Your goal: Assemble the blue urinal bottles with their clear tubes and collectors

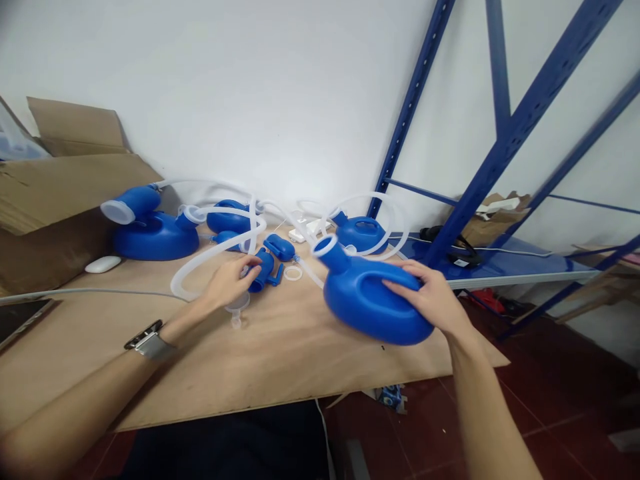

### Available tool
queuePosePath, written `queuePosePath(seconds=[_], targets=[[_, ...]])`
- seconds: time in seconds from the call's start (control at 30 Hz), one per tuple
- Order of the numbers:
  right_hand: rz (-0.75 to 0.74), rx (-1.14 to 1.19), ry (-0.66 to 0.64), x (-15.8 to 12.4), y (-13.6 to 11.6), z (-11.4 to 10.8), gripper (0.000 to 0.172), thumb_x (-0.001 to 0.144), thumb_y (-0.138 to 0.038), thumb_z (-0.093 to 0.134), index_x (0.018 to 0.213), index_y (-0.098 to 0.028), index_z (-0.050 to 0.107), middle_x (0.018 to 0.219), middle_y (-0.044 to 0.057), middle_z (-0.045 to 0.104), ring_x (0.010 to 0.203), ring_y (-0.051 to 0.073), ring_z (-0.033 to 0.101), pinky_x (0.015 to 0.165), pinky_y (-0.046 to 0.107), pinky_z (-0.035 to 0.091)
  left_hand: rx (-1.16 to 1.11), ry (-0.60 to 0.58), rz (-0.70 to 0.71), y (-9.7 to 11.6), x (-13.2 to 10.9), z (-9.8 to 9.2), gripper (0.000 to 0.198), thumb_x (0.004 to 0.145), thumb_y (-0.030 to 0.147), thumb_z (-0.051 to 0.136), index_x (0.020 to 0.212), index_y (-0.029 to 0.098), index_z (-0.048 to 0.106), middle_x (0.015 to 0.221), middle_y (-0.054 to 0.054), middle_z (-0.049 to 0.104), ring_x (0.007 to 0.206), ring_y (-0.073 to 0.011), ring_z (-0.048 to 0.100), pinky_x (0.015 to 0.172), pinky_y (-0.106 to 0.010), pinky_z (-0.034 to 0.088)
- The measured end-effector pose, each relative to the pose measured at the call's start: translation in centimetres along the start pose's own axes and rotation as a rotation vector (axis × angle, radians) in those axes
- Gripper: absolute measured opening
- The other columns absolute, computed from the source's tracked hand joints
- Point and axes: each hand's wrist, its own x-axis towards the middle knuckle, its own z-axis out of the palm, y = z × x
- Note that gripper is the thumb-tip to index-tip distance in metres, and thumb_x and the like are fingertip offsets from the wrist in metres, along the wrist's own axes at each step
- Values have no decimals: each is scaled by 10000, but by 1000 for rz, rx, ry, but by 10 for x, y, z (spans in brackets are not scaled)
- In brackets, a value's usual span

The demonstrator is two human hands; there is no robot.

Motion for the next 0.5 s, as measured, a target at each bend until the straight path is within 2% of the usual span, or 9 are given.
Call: queuePosePath(seconds=[0.07,0.13,0.3,0.4,0.47,0.5], targets=[[31,-36,149,10,11,-7,415,813,-605,705,1021,-254,778,1244,127,713,1091,378,678,953,525,549,132,-6,64,-2,-4,9,305,930,376,513,1098,201,698,1214,-129,672,1178,-340,588,1084,-535,401],[12,-110,167,28,19,-5,465,797,-613,700,1049,-228,770,1234,132,721,1083,397,679,960,564,536,243,-15,117,-2,-9,19,295,915,340,548,1135,212,696,1309,-142,619,1247,-360,542,1112,-567,366],[-56,-234,-34,81,41,15,389,825,-522,654,1036,-214,762,1194,127,746,1128,390,673,1011,551,505,448,-34,192,-4,-17,34,346,837,310,684,1167,204,691,1486,-191,484,1405,-428,395,1119,-611,353],[-6,-229,-170,102,54,22,366,841,-496,623,1011,-192,737,1098,140,762,1026,364,708,933,514,552,517,-27,196,-12,-18,31,331,875,216,619,1202,228,675,1495,-181,479,1380,-396,450,1071,-586,419],[-21,-228,-224,104,52,25,426,820,-478,654,1135,-195,700,1146,138,745,1039,356,704,899,489,569,536,-16,192,-18,-18,26,366,890,154,561,1232,244,657,1484,-165,496,1343,-366,504,1028,-546,470],[-64,-239,-187,101,45,26,500,802,-451,676,1234,-201,658,1232,142,713,1116,363,675,936,497,554,539,-9,188,-20,-18,23,384,891,136,543,1243,247,650,1476,-156,507,1327,-355,525,1005,-521,493]])
